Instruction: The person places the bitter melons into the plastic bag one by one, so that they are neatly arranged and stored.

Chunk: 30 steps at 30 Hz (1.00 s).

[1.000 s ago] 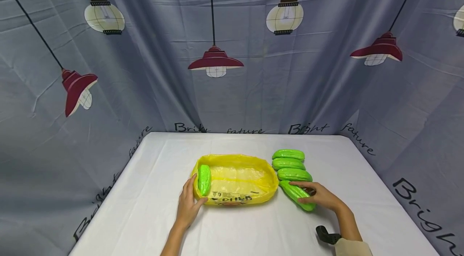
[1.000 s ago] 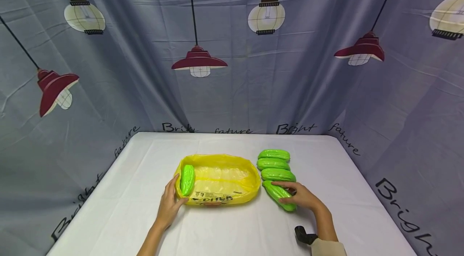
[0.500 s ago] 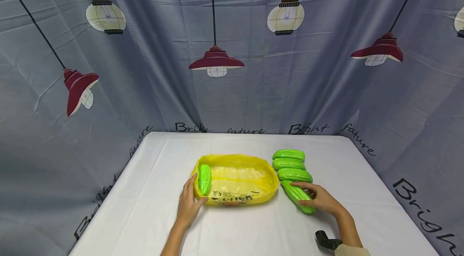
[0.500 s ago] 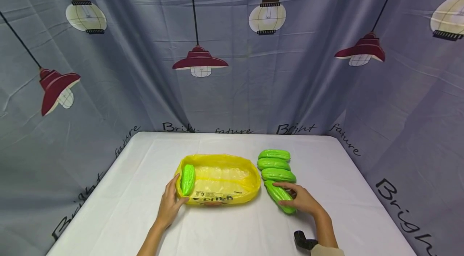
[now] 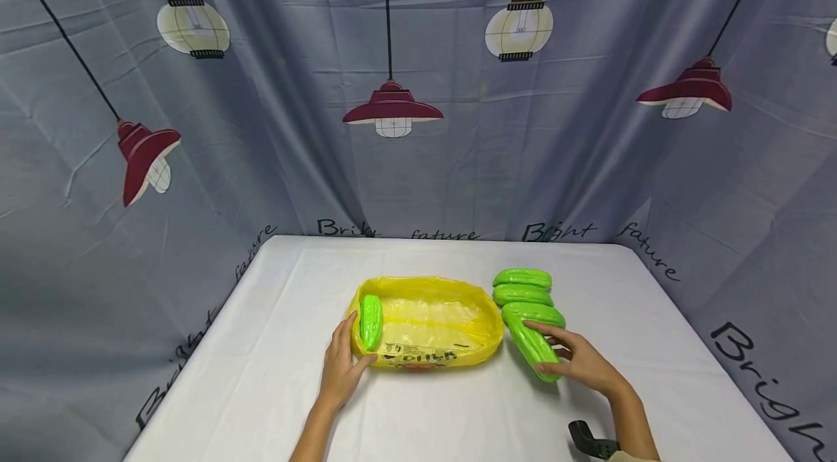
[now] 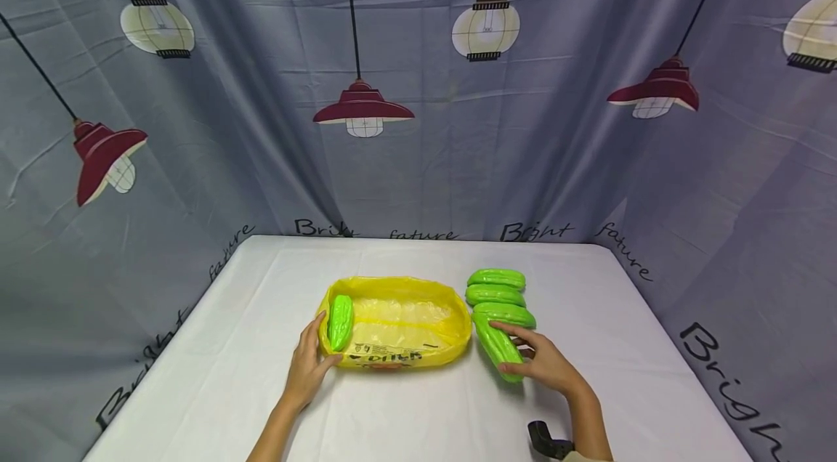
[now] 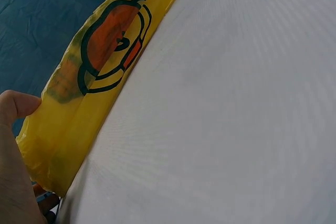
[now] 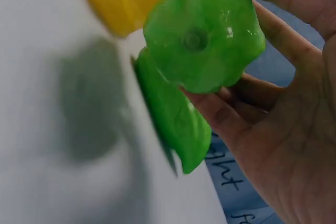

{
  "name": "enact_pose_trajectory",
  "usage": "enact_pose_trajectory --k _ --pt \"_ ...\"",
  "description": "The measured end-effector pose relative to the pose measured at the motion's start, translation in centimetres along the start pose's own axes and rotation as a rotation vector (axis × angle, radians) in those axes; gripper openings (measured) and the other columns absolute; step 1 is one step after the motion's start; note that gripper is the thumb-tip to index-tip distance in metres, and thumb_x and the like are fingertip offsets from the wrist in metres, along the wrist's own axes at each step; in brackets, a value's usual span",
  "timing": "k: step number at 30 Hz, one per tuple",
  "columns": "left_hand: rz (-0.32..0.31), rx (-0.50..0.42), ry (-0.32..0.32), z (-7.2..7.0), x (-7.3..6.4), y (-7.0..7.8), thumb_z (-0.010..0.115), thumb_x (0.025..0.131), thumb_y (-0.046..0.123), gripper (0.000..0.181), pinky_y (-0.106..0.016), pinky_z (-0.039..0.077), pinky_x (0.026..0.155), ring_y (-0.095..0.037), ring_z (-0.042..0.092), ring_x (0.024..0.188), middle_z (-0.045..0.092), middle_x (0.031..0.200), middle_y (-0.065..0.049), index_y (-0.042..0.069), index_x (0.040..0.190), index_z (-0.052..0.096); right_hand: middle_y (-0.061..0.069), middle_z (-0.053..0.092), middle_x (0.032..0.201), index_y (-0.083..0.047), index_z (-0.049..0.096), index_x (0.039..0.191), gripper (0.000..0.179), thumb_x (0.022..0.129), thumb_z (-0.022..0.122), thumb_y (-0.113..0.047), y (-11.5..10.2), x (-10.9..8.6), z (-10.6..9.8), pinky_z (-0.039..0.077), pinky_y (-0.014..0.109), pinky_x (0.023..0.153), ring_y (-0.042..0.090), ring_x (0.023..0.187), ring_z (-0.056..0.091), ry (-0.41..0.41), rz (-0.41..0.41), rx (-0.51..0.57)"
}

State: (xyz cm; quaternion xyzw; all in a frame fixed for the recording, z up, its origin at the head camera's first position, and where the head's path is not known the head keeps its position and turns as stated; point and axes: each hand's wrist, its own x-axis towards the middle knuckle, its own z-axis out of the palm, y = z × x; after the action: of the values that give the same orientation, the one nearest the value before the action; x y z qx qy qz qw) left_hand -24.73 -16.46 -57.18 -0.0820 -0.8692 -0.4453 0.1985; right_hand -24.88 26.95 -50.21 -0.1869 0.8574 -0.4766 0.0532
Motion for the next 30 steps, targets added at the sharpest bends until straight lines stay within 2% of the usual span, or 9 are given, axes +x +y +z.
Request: enact_pose_trajectory --k 6,12,15,21,27,30 --pt "0.011 0.005 0.009 0.0 0.1 0.0 0.067 0.075 0.027 0.082 -0.066 0.022 0.096 -0.043 0.03 0.127 0.03 0.141 -0.021 0.016 0.146 0.026 0.009 0.04 0.14 -0.02 0.041 0.14 0.075 0.074 0.077 -0.018 -1.6 0.3 -0.4 0.042 0.048 0.091 0.027 0.109 0.051 0.011 -0.084 0.025" --pt "0.019 0.007 0.013 0.0 0.2 0.0 0.067 0.075 0.027 0.082 -0.065 0.022 0.096 -0.043 0.031 0.126 0.031 0.141 -0.021 0.015 0.145 0.027 0.008 0.033 0.144 -0.021 0.035 0.143 0.083 0.072 0.078 -0.017 -2.3 1.5 0.2 0.045 0.028 0.091 0.029 0.11 0.05 0.029 -0.104 0.12" --pt "0.02 0.005 0.016 0.0 0.2 0.0 0.068 0.075 0.026 0.082 -0.065 0.023 0.097 -0.043 0.033 0.125 0.031 0.14 -0.021 0.015 0.145 0.027 0.01 0.034 0.142 -0.021 0.035 0.144 0.084 0.072 0.078 -0.014 -2.4 2.3 1.0 0.044 0.022 0.09 0.028 0.111 0.05 0.061 -0.117 0.175" --pt "0.009 0.004 0.018 0.0 0.0 0.0 0.068 0.075 0.025 0.083 -0.065 0.023 0.096 -0.043 0.032 0.125 0.031 0.14 -0.021 0.015 0.145 0.027 0.014 0.039 0.137 -0.021 0.034 0.144 0.084 0.072 0.078 -0.013 -4.0 4.2 2.8 0.047 0.028 0.089 0.034 0.113 0.049 0.14 -0.18 0.197" --pt "0.002 0.001 0.014 0.0 -0.2 0.0 0.067 0.075 0.025 0.082 -0.066 0.023 0.096 -0.043 0.031 0.126 0.03 0.141 -0.021 0.015 0.146 0.027 0.018 0.039 0.136 -0.013 0.034 0.143 0.084 0.071 0.078 -0.01 -7.6 5.3 4.5 0.048 0.042 0.087 0.039 0.11 0.05 0.192 -0.2 0.195" --pt "0.01 0.01 0.009 0.0 -0.1 0.0 0.067 0.076 0.026 0.082 -0.066 0.023 0.096 -0.042 0.031 0.126 0.03 0.141 -0.021 0.014 0.146 0.026 0.019 0.04 0.134 -0.01 0.035 0.143 0.084 0.071 0.078 -0.008 -8.9 5.9 5.3 0.047 0.045 0.087 0.038 0.108 0.051 0.2 -0.205 0.192"
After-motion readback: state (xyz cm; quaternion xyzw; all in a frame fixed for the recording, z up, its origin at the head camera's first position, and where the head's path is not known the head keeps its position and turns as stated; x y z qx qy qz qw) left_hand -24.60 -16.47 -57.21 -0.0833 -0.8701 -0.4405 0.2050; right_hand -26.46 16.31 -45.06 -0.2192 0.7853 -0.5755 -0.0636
